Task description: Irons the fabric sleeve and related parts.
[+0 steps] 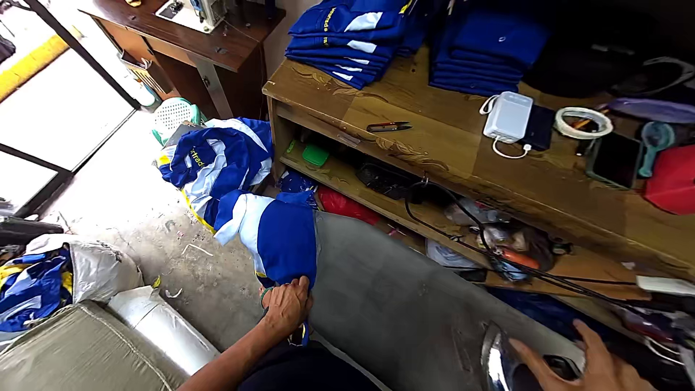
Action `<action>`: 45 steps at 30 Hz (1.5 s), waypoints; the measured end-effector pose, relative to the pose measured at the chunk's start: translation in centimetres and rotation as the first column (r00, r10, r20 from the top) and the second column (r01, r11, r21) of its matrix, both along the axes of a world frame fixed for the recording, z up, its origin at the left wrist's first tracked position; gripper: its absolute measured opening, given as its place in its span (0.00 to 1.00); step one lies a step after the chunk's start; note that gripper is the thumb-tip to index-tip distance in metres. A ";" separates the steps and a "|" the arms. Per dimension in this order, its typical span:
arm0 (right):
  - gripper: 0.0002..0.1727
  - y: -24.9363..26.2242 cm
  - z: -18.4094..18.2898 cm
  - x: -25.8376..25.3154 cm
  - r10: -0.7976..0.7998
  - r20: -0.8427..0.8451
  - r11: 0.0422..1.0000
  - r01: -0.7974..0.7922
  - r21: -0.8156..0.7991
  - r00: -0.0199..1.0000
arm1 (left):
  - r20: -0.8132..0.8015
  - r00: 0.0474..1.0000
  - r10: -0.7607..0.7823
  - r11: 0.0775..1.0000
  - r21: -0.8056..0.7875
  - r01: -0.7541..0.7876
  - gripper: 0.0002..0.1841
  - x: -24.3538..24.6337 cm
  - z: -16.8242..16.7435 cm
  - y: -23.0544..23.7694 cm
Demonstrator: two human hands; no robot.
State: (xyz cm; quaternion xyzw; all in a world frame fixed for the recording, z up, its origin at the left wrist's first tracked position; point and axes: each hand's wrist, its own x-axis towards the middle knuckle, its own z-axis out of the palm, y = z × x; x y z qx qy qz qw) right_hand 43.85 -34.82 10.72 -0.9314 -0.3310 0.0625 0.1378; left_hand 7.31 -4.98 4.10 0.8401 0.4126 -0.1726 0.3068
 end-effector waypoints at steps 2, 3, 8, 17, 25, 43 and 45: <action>0.43 5.1 -0.5 -1.4 0.095 -0.050 0.987 -0.087 0.136 0.994 | 0.049 0.999 0.013 0.998 -0.063 -0.010 0.19 -0.4 -0.2 0.6; 0.35 8.4 -1.3 -2.7 0.129 -0.141 0.977 -0.102 0.187 0.982 | 0.112 0.994 0.020 0.994 -0.106 -0.009 0.19 -0.7 -0.3 0.9; 0.27 25.9 -5.8 -14.1 0.225 -0.862 0.973 -0.067 0.219 0.455 | 0.485 0.864 0.137 0.973 -0.229 -0.025 0.14 -1.5 1.4 1.3; 0.24 30.9 -5.8 -15.6 0.390 -0.777 0.910 -0.079 0.407 0.494 | 0.673 0.565 0.477 0.843 -0.532 -0.077 0.07 0.3 2.2 1.8; 0.16 33.7 6.7 -1.0 0.409 -0.672 0.526 0.442 0.726 0.617 | 0.475 0.815 0.333 0.880 -0.467 -0.087 0.13 2.1 -2.4 1.7; 0.14 13.8 -7.0 -10.5 0.191 -0.970 0.981 -0.021 0.191 0.148 | 0.672 0.734 0.099 0.984 -0.178 0.030 0.16 10.1 -0.2 4.8; 0.11 10.8 -7.8 -8.9 0.154 -0.953 0.988 -0.065 0.142 0.261 | 0.660 0.729 -0.179 0.976 0.212 0.048 0.16 7.2 -3.4 1.5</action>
